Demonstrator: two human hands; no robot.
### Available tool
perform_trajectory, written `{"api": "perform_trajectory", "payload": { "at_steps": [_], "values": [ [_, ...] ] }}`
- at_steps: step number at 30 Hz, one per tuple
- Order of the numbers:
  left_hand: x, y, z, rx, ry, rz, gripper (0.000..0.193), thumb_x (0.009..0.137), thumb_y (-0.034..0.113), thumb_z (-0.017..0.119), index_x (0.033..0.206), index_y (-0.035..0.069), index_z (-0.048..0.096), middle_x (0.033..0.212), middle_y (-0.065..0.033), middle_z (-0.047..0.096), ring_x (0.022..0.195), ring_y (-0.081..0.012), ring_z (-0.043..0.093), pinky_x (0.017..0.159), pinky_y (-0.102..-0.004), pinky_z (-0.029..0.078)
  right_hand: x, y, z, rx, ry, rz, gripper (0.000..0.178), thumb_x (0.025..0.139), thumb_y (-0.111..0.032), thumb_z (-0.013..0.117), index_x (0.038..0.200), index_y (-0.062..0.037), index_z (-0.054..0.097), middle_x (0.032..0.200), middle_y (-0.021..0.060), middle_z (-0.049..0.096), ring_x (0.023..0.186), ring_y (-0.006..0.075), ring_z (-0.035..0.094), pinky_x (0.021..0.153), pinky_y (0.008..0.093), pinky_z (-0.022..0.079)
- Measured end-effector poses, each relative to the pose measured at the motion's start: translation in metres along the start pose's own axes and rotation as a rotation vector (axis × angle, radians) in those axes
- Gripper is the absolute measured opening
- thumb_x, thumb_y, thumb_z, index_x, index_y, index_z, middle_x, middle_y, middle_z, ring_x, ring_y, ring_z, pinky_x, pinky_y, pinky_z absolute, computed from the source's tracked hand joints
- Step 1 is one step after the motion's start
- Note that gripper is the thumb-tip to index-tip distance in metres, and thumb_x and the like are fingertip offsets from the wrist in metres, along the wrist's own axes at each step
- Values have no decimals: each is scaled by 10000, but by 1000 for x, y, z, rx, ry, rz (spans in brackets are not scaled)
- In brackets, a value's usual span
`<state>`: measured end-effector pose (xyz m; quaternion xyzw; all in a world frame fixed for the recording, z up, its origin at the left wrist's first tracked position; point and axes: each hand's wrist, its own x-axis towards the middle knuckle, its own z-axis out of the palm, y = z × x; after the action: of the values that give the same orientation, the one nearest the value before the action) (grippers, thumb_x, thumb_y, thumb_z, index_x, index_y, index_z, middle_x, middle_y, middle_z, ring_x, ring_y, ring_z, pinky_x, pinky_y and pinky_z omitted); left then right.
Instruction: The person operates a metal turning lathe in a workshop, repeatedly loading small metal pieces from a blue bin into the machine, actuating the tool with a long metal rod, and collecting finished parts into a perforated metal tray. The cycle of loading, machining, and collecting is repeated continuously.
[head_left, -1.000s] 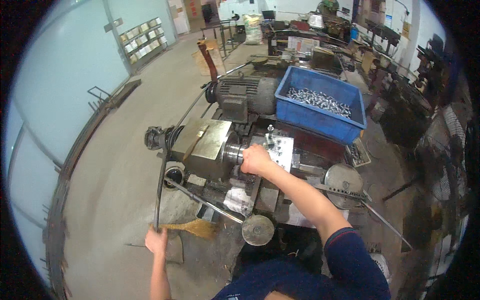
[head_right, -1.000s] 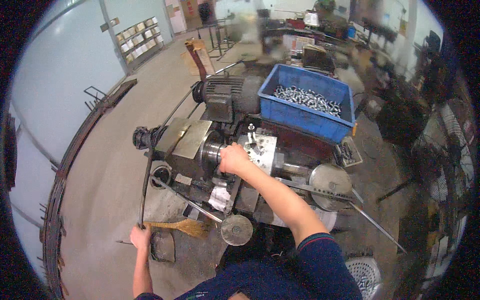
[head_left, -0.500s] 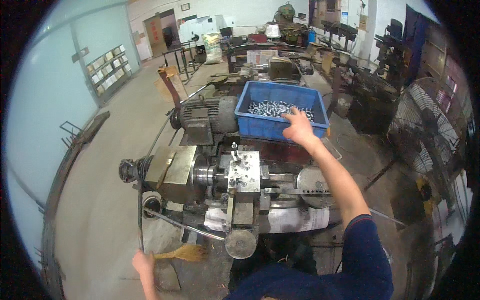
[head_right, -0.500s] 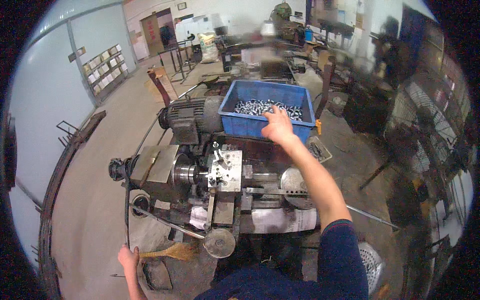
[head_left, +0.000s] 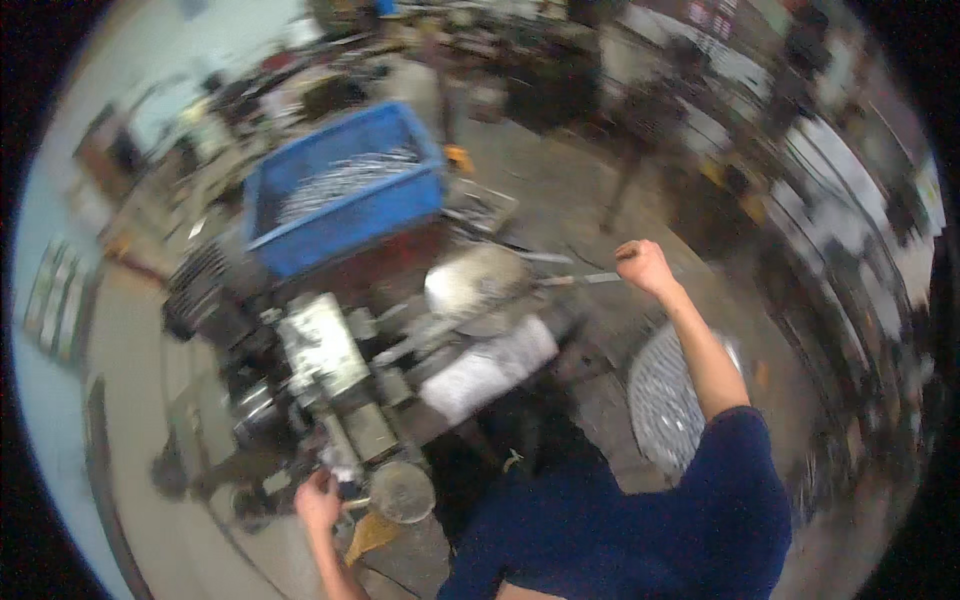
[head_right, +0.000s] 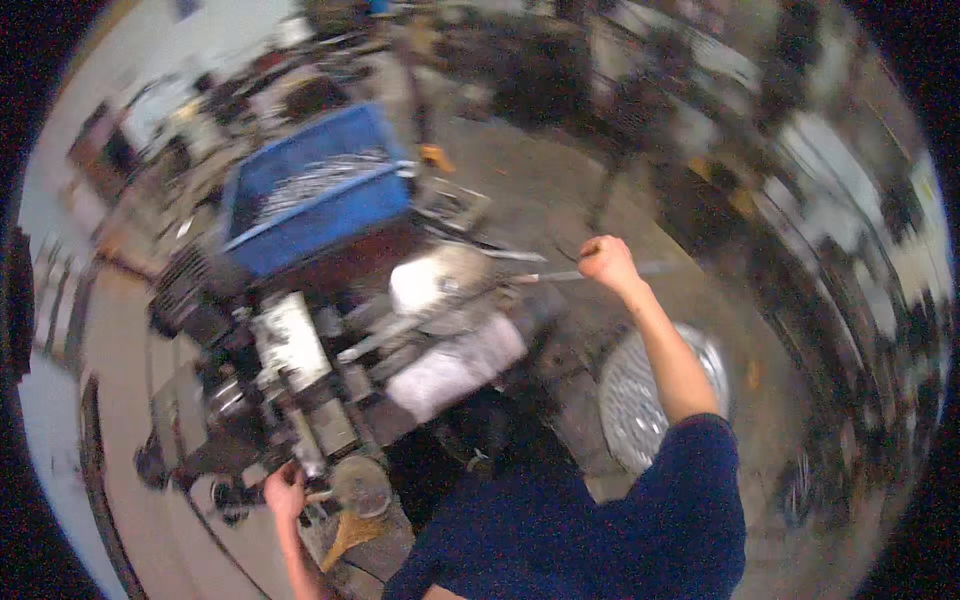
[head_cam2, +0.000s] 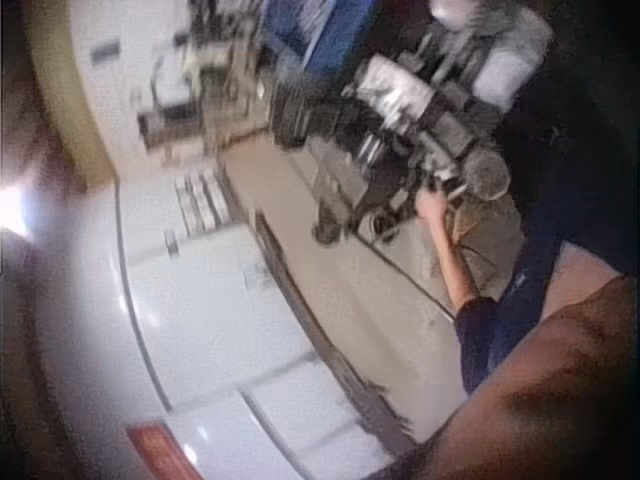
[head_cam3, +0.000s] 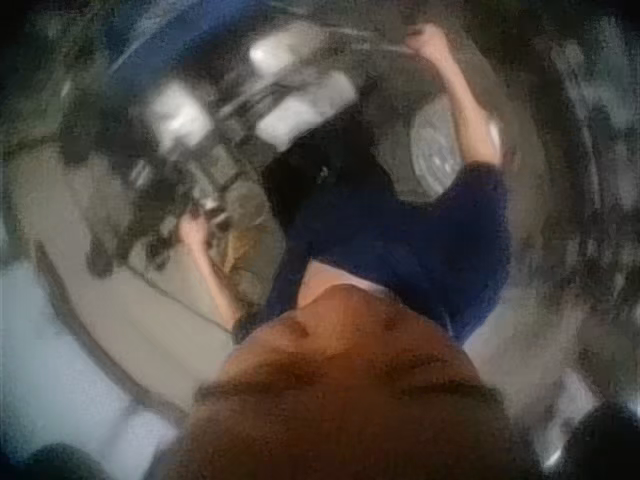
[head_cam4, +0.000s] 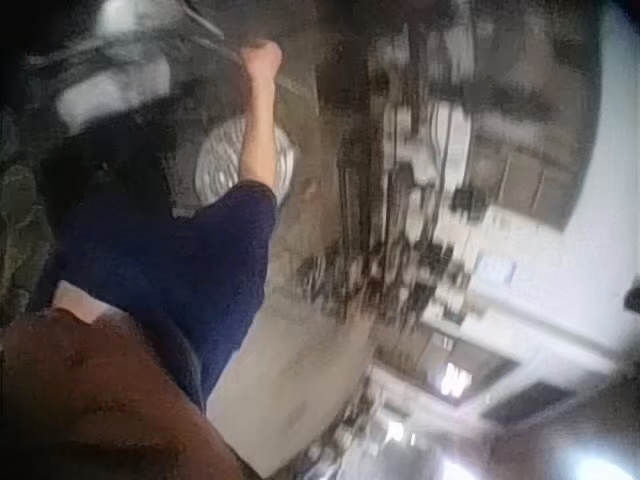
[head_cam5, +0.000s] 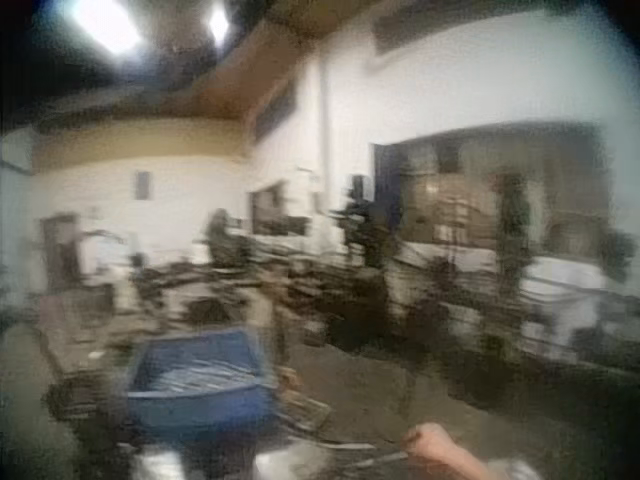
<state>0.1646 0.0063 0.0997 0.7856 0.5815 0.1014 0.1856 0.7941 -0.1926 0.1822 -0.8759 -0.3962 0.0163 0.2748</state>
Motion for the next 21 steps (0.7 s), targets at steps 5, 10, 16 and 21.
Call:
{"api": "perform_trajectory", "payload": {
  "at_steps": [5,10,16,21],
  "values": [
    [-2,11,4,-219,-99,-78,224,761,142,637,903,-25,592,749,-109,615,664,-193,568,640,-330,447,-130,152,-36,-242,-49,396,204,562,-199,588,702,-68,659,739,153,634,713,297,615,673,365,498],
    [8,15,7,-232,-15,-24,198,766,152,620,848,-22,574,699,-88,586,603,-176,521,608,-323,432,-193,264,15,-679,-350,233,207,605,-222,579,706,-55,649,736,161,630,701,296,613,700,377,498],
    [7,-23,12,-160,20,-36,210,766,162,609,851,-29,587,692,-94,600,620,-188,546,612,-324,439,-166,194,35,-498,-311,579,305,639,-280,560,809,-46,656,930,167,625,892,277,596,805,351,478],
    [3,19,-1,-130,44,-33,174,782,165,596,865,12,609,744,-114,632,694,-222,601,648,-340,453,-158,169,29,-559,-560,447,395,644,-302,585,925,-28,630,1013,172,603,989,289,565,850,350,462]
  ]
}}
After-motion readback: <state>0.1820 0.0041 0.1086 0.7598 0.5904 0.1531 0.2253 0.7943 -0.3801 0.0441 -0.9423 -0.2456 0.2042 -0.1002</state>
